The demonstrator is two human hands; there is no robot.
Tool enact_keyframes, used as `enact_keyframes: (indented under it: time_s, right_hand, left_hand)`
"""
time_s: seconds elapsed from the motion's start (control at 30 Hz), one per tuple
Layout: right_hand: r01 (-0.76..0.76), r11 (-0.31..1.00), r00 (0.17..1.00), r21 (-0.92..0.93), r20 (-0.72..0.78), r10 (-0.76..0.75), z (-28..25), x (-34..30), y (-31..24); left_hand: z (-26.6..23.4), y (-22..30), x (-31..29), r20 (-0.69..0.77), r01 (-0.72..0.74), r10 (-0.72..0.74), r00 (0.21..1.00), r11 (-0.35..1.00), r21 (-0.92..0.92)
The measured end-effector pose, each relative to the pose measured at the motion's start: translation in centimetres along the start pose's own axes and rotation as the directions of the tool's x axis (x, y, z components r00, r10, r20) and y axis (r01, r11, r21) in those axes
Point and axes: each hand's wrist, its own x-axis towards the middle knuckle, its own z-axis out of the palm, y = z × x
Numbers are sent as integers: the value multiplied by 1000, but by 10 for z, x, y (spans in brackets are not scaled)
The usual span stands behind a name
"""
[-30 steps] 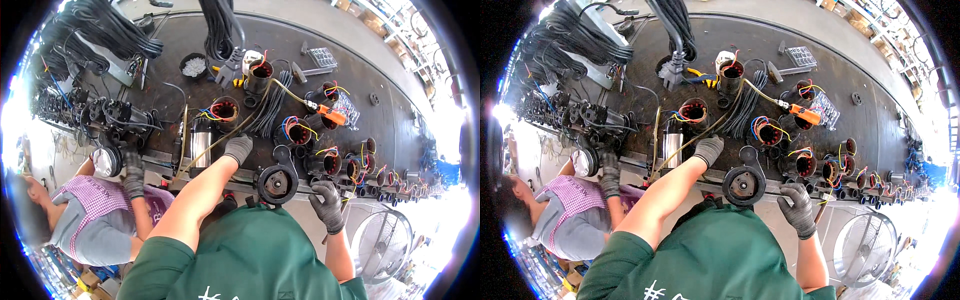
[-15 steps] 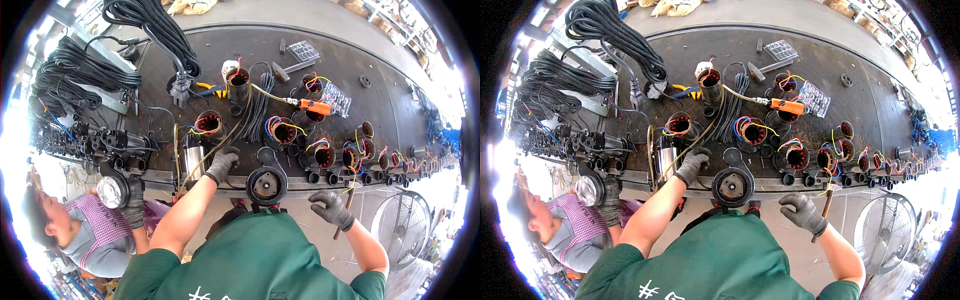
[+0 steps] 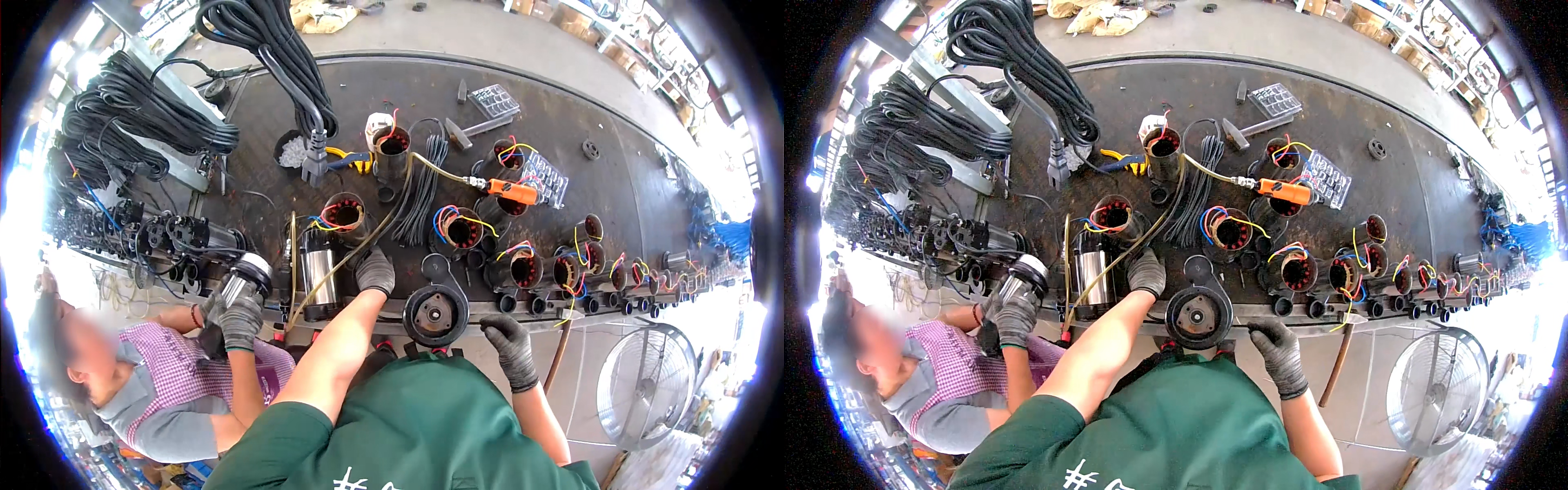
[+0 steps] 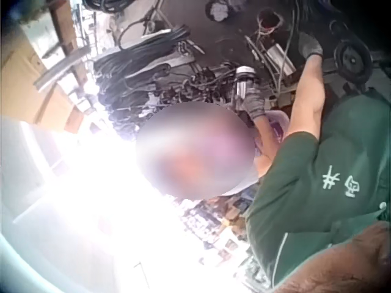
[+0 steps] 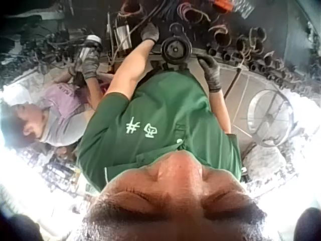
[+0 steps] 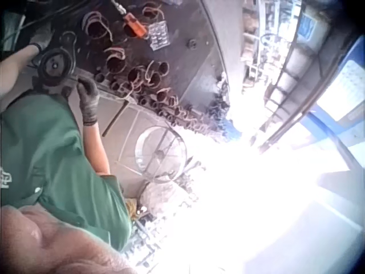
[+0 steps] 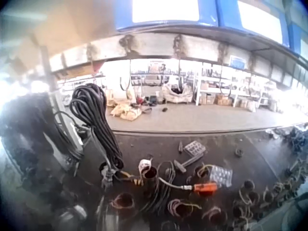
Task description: The person fits a bearing into a metal plate, applies lubricant to a pump housing using a brush, and tightens screws into the housing using a pneumatic screwdriver.
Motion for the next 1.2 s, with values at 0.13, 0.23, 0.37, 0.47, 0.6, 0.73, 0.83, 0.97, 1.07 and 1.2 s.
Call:
enact_keyframes:
  time_s: [0.13,0.23,0.37,0.47,0.6,0.73,0.83,0.97,1.07,1.2]
  right_hand:
    - [23,999,999,31,-28,-23,-1,-3,-4]
    - [18,1000,1000,-1,-25,-18,-5,1,-7]
    - [-2,995,989,97,-146,17,-20,-8,-3]
    - [31,993,989,110,-145,-15,-22,-4,-7]
    - [7,997,992,81,-128,3,-19,4,-13]
    - [23,998,990,64,-140,-14,-21,6,-14]
    - [52,996,987,78,-155,-39,-22,5,-15]
    - [48,998,983,44,-178,-39,-26,3,-11]
    - [16,996,986,87,-164,-2,-23,6,-19]
    - [67,998,990,9,-127,-65,-27,18,-25]
  left_hand:
    - [26,-23,19,-18,-85,86,996,996,42]
    - [30,-34,18,-116,-101,103,988,995,18]
    - [-35,-4,-5,473,461,147,869,114,-880]
    - [-42,-5,-8,620,602,92,779,-384,-700]
    - [-12,-13,6,506,504,-18,863,-57,-862]
    - [-26,15,5,188,180,-50,981,602,-778]
    - [-25,25,11,133,138,-72,988,792,-595]
    - [-32,38,7,78,115,-87,993,852,-510]
    - [-15,27,18,38,119,-114,993,892,-436]
    - [-31,30,16,143,50,-4,990,946,-321]
